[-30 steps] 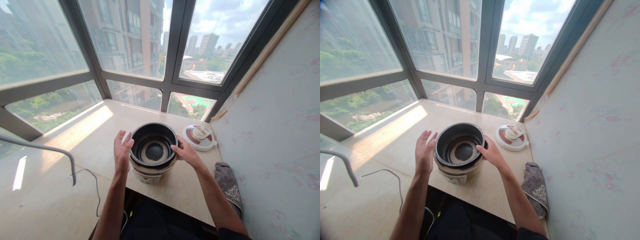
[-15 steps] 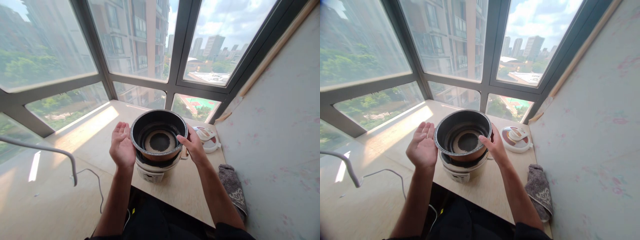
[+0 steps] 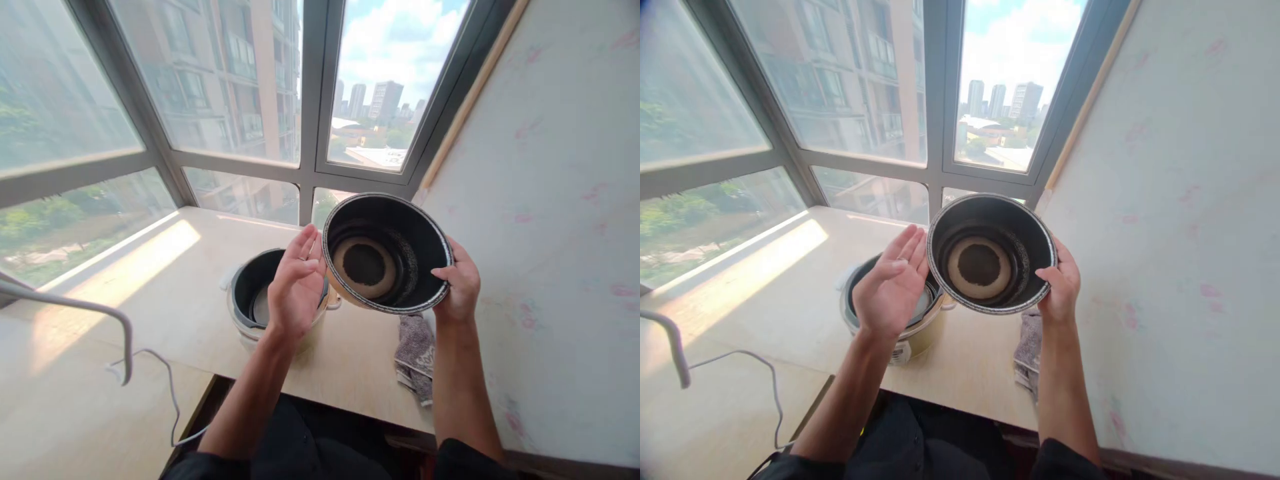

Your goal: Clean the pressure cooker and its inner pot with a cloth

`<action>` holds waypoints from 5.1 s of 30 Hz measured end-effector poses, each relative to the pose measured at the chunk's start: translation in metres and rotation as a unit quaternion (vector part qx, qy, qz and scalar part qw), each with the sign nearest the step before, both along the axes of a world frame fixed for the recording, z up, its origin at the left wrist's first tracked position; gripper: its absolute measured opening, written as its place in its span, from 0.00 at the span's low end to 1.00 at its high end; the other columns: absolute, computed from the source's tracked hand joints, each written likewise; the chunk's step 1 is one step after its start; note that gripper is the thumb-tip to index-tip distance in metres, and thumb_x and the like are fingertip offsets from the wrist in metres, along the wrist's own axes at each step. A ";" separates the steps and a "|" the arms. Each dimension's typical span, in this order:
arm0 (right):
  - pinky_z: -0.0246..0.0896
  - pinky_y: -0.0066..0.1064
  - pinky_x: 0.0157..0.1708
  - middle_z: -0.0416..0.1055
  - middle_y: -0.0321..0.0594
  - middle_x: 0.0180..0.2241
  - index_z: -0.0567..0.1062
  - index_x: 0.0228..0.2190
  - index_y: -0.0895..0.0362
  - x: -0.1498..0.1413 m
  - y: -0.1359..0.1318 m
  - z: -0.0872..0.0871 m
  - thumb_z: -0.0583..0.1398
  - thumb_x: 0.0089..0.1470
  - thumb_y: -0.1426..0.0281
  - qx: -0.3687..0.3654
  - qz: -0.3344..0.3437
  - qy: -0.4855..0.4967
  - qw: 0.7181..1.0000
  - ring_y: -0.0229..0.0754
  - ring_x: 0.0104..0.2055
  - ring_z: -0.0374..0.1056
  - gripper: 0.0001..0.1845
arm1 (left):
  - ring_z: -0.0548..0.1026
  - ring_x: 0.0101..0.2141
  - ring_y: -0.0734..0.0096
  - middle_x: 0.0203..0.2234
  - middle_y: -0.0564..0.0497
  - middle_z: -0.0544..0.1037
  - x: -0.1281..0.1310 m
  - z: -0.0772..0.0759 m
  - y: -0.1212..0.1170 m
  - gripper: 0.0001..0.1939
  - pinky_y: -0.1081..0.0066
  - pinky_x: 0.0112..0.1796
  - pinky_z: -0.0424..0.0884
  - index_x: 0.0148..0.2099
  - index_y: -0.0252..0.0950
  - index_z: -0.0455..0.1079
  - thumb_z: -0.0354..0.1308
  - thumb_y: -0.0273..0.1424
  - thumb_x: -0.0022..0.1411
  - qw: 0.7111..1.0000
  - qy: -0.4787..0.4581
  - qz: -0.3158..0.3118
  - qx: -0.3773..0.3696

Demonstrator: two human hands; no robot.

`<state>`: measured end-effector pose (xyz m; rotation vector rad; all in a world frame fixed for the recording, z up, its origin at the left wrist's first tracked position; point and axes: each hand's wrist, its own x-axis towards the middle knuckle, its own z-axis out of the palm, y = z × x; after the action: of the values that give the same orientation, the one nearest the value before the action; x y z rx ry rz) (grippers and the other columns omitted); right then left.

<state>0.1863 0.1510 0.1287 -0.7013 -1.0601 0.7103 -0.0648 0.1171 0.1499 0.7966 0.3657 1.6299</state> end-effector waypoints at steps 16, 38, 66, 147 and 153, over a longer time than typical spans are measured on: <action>0.68 0.35 0.43 0.81 0.35 0.40 0.80 0.49 0.56 0.097 -0.022 -0.154 0.59 0.32 0.71 -0.249 -0.081 0.008 0.965 0.47 0.42 0.74 0.36 | 0.41 0.74 0.52 0.75 0.48 0.48 0.097 -0.130 -0.038 0.32 0.56 0.70 0.43 0.59 0.40 0.71 0.65 0.27 0.49 0.984 0.123 -0.036 -0.120; 0.66 0.39 0.54 0.82 0.33 0.46 0.81 0.51 0.53 0.094 0.004 -0.213 0.58 0.31 0.72 -0.304 0.047 0.020 0.951 0.52 0.52 0.74 0.40 | 0.37 0.74 0.53 0.75 0.50 0.46 0.088 -0.224 -0.068 0.30 0.46 0.70 0.42 0.66 0.47 0.68 0.60 0.27 0.62 0.946 0.318 0.025 -0.052; 0.50 0.57 0.68 0.55 0.58 0.69 0.60 0.66 0.60 0.088 -0.101 -0.287 0.59 0.57 0.59 -0.316 -0.216 -0.496 0.780 0.61 0.72 0.49 0.39 | 0.53 0.72 0.55 0.74 0.40 0.52 0.072 -0.234 -0.047 0.18 0.50 0.67 0.57 0.59 0.38 0.70 0.47 0.36 0.74 0.779 0.619 0.095 0.018; 0.67 0.40 0.46 0.73 0.44 0.42 0.68 0.44 0.57 -0.275 0.111 -0.096 0.65 0.45 0.63 -0.244 0.253 -0.551 0.757 0.50 0.45 0.70 0.24 | 0.78 0.48 0.56 0.48 0.40 0.81 -0.179 -0.182 0.086 0.28 0.61 0.52 0.72 0.55 0.29 0.76 0.66 0.39 0.54 0.917 0.169 0.269 -0.240; 0.63 0.40 0.49 0.70 0.40 0.41 0.70 0.42 0.57 -0.280 0.088 -0.097 0.64 0.36 0.70 -0.123 0.341 -0.558 0.746 0.49 0.44 0.66 0.26 | 0.76 0.53 0.52 0.50 0.39 0.80 -0.180 -0.189 0.092 0.23 0.58 0.55 0.70 0.49 0.32 0.79 0.65 0.39 0.53 0.909 0.188 0.293 -0.229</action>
<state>-0.0939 0.2389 0.0319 -1.0035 -2.4537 1.0931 -0.2450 0.2087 -0.0392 0.6642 1.3178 1.8167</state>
